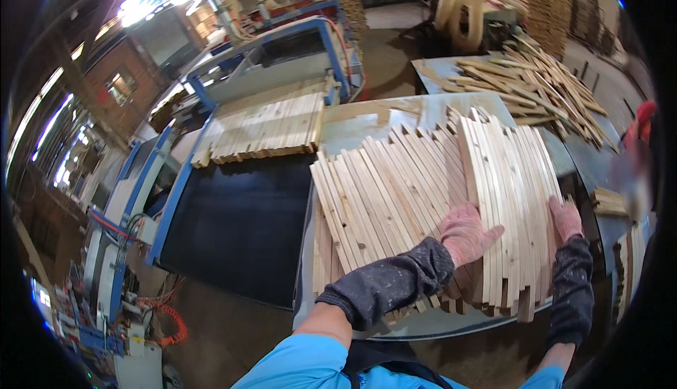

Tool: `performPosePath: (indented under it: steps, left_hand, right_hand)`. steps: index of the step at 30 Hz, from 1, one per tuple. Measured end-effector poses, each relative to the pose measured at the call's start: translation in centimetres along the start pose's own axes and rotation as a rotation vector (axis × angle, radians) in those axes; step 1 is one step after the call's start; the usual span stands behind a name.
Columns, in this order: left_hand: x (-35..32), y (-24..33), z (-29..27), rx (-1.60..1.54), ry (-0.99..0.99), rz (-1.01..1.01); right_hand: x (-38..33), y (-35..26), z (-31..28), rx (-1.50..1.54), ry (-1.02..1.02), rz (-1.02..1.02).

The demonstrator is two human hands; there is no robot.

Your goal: The person repeatedly picks up bundles of thin wooden slats from a metal table and places them onto a moving conveyor belt. The person wears gloves and handles the wood by hand, organizing the slats into neat stacks as they transfer them.

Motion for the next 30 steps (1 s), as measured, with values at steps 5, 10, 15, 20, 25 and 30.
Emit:
performPosePath:
  steps: [5,10,15,20,25,30]
  left_hand:
    - [1.8,-0.7,2.5,-0.538,0.021,0.011]
    - [4.1,-2.3,7.3,-0.837,0.255,-0.061]
    - [4.1,-2.1,7.2,-0.830,0.095,-0.097]
    - [2.4,-3.6,6.0,-0.946,0.214,0.055]
    - [-2.2,-5.0,0.5,-0.943,0.332,0.127]
    - [-8.3,-10.3,-4.6,-1.054,0.442,0.269]
  right_hand:
    - [0.4,2.1,-0.2,0.199,0.044,0.258]
    - [0.0,-0.7,-1.4,0.302,0.056,0.306]
    - [-0.5,1.9,-0.3,0.153,0.102,0.199]
    - [-1.7,-1.2,-2.8,0.409,0.199,0.233]
    - [-2.9,-7.8,-6.5,0.506,0.278,0.216]
    - [-4.0,-18.2,-10.2,0.638,0.320,0.116]
Point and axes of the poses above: each hand's wrist, its own x-axis towards the middle knuckle, its own z-axis out of the palm, y = z × x, the point moved 7 cm from there along x, towards the middle knuckle, and after that the axes turned 6 degrees about x, right-handed, at the moved point
